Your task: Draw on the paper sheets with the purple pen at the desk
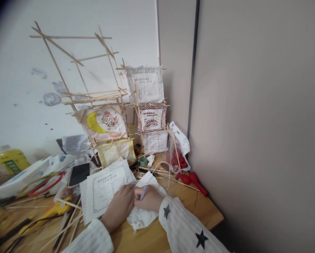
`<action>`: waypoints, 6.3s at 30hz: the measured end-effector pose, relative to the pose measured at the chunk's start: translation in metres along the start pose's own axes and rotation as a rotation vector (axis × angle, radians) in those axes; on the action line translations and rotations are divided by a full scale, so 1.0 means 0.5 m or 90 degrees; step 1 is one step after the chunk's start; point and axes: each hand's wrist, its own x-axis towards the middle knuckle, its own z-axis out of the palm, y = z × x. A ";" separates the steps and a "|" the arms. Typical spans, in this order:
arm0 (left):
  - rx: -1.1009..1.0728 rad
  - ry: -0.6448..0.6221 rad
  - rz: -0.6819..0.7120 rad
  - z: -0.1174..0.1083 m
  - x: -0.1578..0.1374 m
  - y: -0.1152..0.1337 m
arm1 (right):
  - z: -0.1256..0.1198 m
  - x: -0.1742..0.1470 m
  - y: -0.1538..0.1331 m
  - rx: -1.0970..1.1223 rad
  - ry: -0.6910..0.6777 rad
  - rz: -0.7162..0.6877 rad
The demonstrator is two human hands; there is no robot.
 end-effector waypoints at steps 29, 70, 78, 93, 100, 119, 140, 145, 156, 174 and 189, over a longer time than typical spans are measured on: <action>-0.019 0.008 0.000 0.001 0.001 0.000 | -0.002 -0.001 -0.001 -0.024 -0.004 -0.008; -0.019 0.002 0.013 0.007 0.001 -0.006 | 0.001 -0.003 0.003 -0.011 0.010 -0.020; -0.013 0.004 0.012 0.009 0.001 -0.007 | 0.011 -0.001 0.012 -0.027 0.028 -0.019; 0.000 -0.008 0.004 -0.002 -0.002 -0.001 | 0.014 -0.003 0.013 -0.022 0.032 -0.017; 0.001 -0.014 -0.001 -0.003 -0.002 0.000 | 0.014 -0.002 0.012 -0.016 0.030 -0.019; -0.006 0.009 0.009 0.012 -0.001 -0.008 | 0.015 -0.002 0.015 -0.013 0.024 -0.004; -0.032 0.014 0.010 0.009 0.000 -0.008 | 0.005 -0.001 -0.003 0.010 0.009 0.024; -0.038 0.039 0.014 0.016 0.000 -0.011 | 0.007 -0.002 0.000 0.002 0.012 0.040; -0.017 0.020 0.013 0.010 -0.001 -0.007 | 0.001 -0.002 -0.005 -0.015 0.021 0.009; -0.018 -0.022 0.000 0.003 0.001 -0.003 | 0.009 0.001 0.005 -0.019 0.025 -0.028; -0.032 -0.016 -0.006 -0.001 0.000 -0.003 | 0.002 -0.002 0.006 -0.024 0.003 -0.037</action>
